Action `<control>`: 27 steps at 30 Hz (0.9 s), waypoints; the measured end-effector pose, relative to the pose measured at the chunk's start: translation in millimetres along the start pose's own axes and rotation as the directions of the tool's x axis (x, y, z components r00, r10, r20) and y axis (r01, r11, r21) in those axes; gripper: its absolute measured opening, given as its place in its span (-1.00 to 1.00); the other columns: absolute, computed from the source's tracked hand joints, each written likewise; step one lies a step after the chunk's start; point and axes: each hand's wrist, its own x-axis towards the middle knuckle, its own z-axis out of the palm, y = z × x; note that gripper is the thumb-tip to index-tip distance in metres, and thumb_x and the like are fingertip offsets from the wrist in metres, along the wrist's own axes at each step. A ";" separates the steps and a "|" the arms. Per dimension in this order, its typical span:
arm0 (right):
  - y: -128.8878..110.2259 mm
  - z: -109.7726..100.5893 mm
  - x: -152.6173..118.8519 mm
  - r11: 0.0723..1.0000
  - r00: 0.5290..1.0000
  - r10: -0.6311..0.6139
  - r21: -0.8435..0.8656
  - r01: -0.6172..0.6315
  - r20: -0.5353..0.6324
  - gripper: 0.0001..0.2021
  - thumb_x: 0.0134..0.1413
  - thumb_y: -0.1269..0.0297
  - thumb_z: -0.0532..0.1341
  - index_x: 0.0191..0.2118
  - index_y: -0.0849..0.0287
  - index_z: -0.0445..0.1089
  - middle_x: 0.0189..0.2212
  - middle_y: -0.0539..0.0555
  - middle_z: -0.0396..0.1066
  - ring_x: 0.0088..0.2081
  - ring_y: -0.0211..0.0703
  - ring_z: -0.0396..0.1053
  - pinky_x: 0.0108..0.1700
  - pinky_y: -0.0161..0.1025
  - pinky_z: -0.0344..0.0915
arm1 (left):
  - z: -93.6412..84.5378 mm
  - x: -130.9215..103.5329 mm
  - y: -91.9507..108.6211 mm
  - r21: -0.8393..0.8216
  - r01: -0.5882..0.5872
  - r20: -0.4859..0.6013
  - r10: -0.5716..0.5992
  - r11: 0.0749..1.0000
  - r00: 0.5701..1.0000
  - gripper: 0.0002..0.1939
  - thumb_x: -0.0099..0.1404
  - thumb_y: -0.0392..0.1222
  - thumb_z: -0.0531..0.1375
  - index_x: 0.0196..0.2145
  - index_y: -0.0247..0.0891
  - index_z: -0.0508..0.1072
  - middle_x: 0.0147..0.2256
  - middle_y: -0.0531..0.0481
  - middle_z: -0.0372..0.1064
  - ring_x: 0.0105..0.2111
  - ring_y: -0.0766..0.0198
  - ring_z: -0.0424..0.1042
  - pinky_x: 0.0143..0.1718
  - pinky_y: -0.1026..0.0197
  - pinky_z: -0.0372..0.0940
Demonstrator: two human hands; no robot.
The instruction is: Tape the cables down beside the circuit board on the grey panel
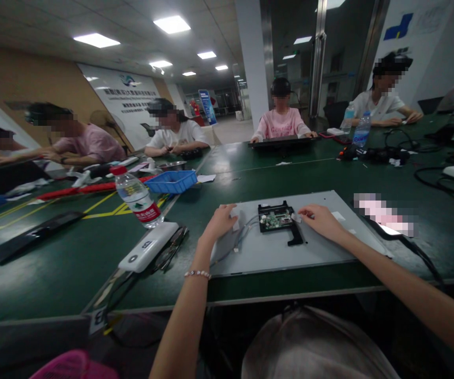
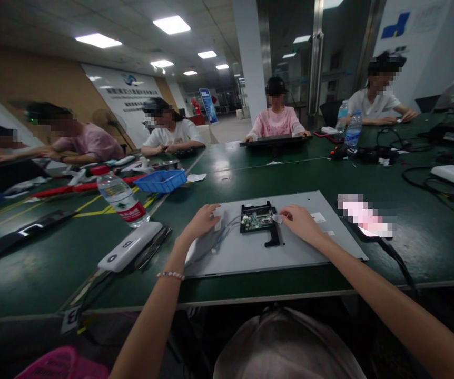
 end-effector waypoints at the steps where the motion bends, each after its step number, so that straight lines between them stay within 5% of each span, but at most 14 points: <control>1: -0.2 -0.3 -0.2 1.000 1.000 0.002 0.001 -0.002 0.003 -0.80 0.13 0.35 0.13 -0.18 0.20 0.47 -0.24 0.12 0.47 -0.23 -0.13 0.40 -0.18 -0.20 0.32 | -1.4 -0.6 0.7 -0.020 -0.013 0.015 0.013 1.000 1.000 -0.59 0.20 -0.27 0.11 0.03 -0.29 0.38 -0.12 -0.16 0.34 -0.16 0.15 0.39 -0.04 0.13 0.27; 9: -0.9 -1.1 -0.4 1.000 1.000 -0.002 -0.010 0.001 -0.007 -0.82 0.12 0.37 0.15 -0.20 0.20 0.48 -0.24 0.12 0.47 -0.22 -0.12 0.41 -0.18 -0.19 0.32 | -7.2 0.7 8.6 -0.098 -0.007 -0.062 0.001 0.995 0.998 -0.68 0.19 -0.34 0.03 -0.19 -0.28 0.53 -0.26 -0.11 0.47 -0.30 0.17 0.42 -0.17 0.17 0.28; 15: 0.0 -1.7 -0.1 1.000 0.999 -0.015 -0.008 0.014 -0.039 -0.80 0.11 0.40 0.13 -0.19 0.20 0.47 -0.25 0.11 0.48 -0.24 -0.13 0.41 -0.18 -0.19 0.33 | -18.0 5.4 7.5 -0.453 0.046 -0.196 -0.150 0.890 0.969 -0.70 0.18 -0.23 0.05 -0.23 -0.30 0.53 -0.30 -0.07 0.49 -0.34 0.23 0.43 -0.27 0.23 0.30; 20: -10.6 -11.9 2.4 0.999 0.996 -0.038 -0.018 0.037 -0.083 -0.76 0.10 0.42 0.12 -0.12 0.21 0.43 -0.19 0.14 0.44 -0.24 -0.14 0.41 -0.20 -0.18 0.35 | -17.3 0.8 18.6 -0.561 0.033 -0.057 -0.079 0.827 0.995 -0.67 0.13 -0.19 0.08 -0.19 -0.32 0.51 -0.32 -0.06 0.48 -0.37 0.27 0.42 -0.33 0.26 0.30; 27: -68.2 -5.9 -15.5 0.979 0.980 -0.199 -0.054 0.199 -0.002 -0.62 0.16 0.39 0.09 0.10 0.16 0.29 0.00 0.16 0.34 0.03 -0.05 0.31 0.10 -0.02 0.25 | -3.4 -2.9 25.7 -0.361 -0.002 0.089 0.036 0.933 0.995 -0.69 0.15 -0.21 0.08 -0.19 -0.29 0.52 -0.34 -0.05 0.48 -0.38 0.27 0.42 -0.28 0.25 0.29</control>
